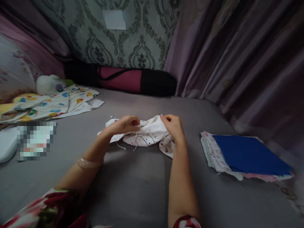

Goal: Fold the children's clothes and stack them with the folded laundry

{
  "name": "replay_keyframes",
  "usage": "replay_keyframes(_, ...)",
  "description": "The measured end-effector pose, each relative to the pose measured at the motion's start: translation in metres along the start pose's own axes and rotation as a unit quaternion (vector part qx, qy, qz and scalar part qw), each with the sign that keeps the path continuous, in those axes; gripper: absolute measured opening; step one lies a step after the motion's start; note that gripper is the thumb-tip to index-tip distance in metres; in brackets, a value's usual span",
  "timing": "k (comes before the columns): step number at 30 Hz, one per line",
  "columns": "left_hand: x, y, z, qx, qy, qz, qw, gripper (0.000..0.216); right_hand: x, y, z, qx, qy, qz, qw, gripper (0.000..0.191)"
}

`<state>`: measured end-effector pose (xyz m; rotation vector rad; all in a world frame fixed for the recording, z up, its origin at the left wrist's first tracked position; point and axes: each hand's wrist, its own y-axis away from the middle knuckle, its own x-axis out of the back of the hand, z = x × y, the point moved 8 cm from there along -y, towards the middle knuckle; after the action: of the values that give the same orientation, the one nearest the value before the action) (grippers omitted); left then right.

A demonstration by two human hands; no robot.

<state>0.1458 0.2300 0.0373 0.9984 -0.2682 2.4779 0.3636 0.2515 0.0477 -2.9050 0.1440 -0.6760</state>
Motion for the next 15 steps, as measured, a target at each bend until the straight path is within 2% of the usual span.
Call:
replay_keyframes(3,0.013,0.002,-0.006,-0.008,0.035,0.009,0.999,0.016,0.001,0.000,0.000,-0.002,-0.004,-0.002,1.000,0.037)
replay_keyframes(8,0.035,0.004,-0.015,0.007,0.058,0.098,0.993,0.020,0.000,-0.001,0.000,0.005,-0.010,-0.008,1.000,0.037)
replay_keyframes(15,0.046,0.006,-0.018,0.066,0.095,0.215,0.970,0.013,-0.002,-0.001,-0.003,0.017,-0.017,-0.025,0.999,0.038)
